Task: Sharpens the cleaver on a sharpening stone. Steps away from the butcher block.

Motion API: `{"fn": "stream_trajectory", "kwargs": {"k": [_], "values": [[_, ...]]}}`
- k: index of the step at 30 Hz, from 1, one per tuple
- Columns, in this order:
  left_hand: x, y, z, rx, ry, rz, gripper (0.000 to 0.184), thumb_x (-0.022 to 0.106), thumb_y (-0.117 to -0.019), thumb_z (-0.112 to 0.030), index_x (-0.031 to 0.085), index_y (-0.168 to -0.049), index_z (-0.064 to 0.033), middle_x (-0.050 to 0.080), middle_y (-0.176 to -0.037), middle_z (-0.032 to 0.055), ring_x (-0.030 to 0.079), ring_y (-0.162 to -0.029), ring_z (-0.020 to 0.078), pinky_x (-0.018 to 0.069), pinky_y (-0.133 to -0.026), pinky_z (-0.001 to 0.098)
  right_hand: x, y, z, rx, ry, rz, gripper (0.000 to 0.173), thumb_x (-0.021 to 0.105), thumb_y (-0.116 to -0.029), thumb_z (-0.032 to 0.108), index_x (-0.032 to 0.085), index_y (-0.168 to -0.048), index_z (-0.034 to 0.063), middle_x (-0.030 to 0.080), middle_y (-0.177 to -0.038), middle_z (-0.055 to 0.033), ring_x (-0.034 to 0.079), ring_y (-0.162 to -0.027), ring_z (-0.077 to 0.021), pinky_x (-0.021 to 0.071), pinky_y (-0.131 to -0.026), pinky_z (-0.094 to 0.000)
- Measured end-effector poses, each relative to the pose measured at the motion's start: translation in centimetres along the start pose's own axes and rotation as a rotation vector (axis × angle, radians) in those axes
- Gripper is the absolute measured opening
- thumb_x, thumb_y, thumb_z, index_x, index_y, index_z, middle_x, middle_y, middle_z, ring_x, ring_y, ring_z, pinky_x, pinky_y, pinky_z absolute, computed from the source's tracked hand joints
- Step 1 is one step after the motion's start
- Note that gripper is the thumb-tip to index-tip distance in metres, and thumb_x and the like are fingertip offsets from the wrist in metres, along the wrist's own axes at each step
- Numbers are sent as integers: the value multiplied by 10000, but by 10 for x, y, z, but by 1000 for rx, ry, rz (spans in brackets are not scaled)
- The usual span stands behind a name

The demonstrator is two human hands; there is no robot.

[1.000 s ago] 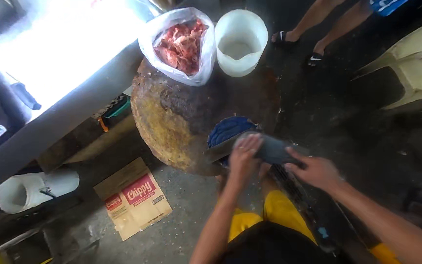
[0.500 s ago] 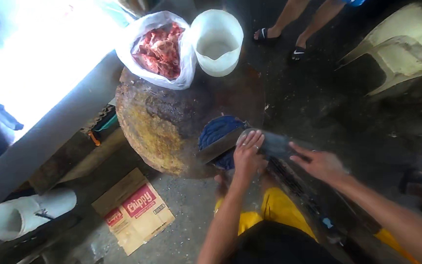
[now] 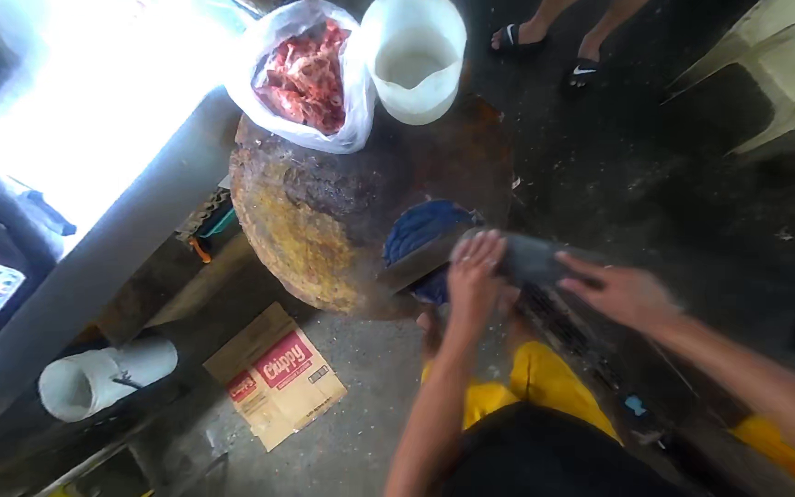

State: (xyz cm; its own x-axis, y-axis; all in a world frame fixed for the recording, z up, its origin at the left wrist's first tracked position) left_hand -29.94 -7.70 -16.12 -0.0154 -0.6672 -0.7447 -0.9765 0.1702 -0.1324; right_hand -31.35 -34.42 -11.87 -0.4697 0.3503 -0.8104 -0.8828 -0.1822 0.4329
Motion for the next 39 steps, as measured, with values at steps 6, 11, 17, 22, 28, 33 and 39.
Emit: {"fn": "stream_trajectory", "kwargs": {"k": [6, 11, 17, 22, 28, 33, 39], "values": [[-130, 98, 123, -299, -271, -9, 574, 895, -731, -227, 733, -1281, -196, 654, -1405, 5, 572, -1357, 222, 453, -1156, 495, 70, -58, 174, -199, -85, 404, 526, 422, -1002, 682, 450, -1505, 532, 761, -1075, -130, 717, -978, -385, 536, -828, -658], [-168, 115, 129, -401, -296, -45, 555, 874, -712, -159, 738, -1239, -51, 675, -1353, 144, 604, -1318, 335, 436, -1146, 544, 76, -57, 206, -397, -144, 470, 574, 500, -1005, 607, 421, -1551, 453, 737, -1097, -180, 697, -999, -419, 514, -863, -663], [-9, 6, 13, -92, -6, -49, 514, 835, -751, -83, 751, -1253, -156, 658, -1402, 5, 559, -1371, 183, 373, -1210, 429, -3, 1, 1, -62, 110, 83, 607, 396, -976, 753, 417, -1534, 515, 761, -999, -172, 723, -856, -423, 544, -713, -659], [-104, 65, 97, -293, -264, 79, 612, 894, -746, -267, 704, -1328, -262, 619, -1449, -61, 535, -1390, 165, 442, -1163, 470, 41, -46, 120, -163, 39, 376, 624, 355, -966, 782, 345, -1549, 557, 756, -1043, -154, 712, -938, -411, 534, -797, -658], [-165, 103, 116, -405, -294, -16, 575, 885, -714, -134, 728, -1262, -60, 658, -1377, 149, 585, -1338, 339, 409, -1161, 559, 69, -58, 183, -344, -72, 465, 598, 392, -990, 723, 329, -1559, 548, 746, -1010, -156, 703, -934, -405, 524, -816, -652], [-16, 12, 1, -86, -57, -6, 524, 843, -740, -83, 752, -1252, -147, 679, -1371, 32, 589, -1340, 210, 397, -1185, 445, -2, 8, -2, 6, 56, 147, 678, 413, -914, 831, 416, -1525, 537, 768, -1032, -169, 727, -894, -436, 538, -748, -690], [-110, 74, 95, -275, -231, 7, 548, 877, -739, -178, 741, -1270, -197, 663, -1393, 4, 577, -1349, 216, 456, -1146, 486, 33, -46, 128, -165, -10, 445, 629, 404, -960, 771, 351, -1548, 553, 749, -1084, -165, 705, -979, -417, 525, -832, -670]]}}
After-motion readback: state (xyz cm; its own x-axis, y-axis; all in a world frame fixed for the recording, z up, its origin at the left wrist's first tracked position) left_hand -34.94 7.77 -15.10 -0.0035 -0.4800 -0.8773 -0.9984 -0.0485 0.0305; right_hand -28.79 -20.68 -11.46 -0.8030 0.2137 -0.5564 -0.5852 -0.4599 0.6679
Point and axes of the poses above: each hand's wrist, its own y-axis away from the middle knuckle, its own x-axis out of the palm, z = x × y, the point moved 1 cm from there along -y, towards the middle knuckle
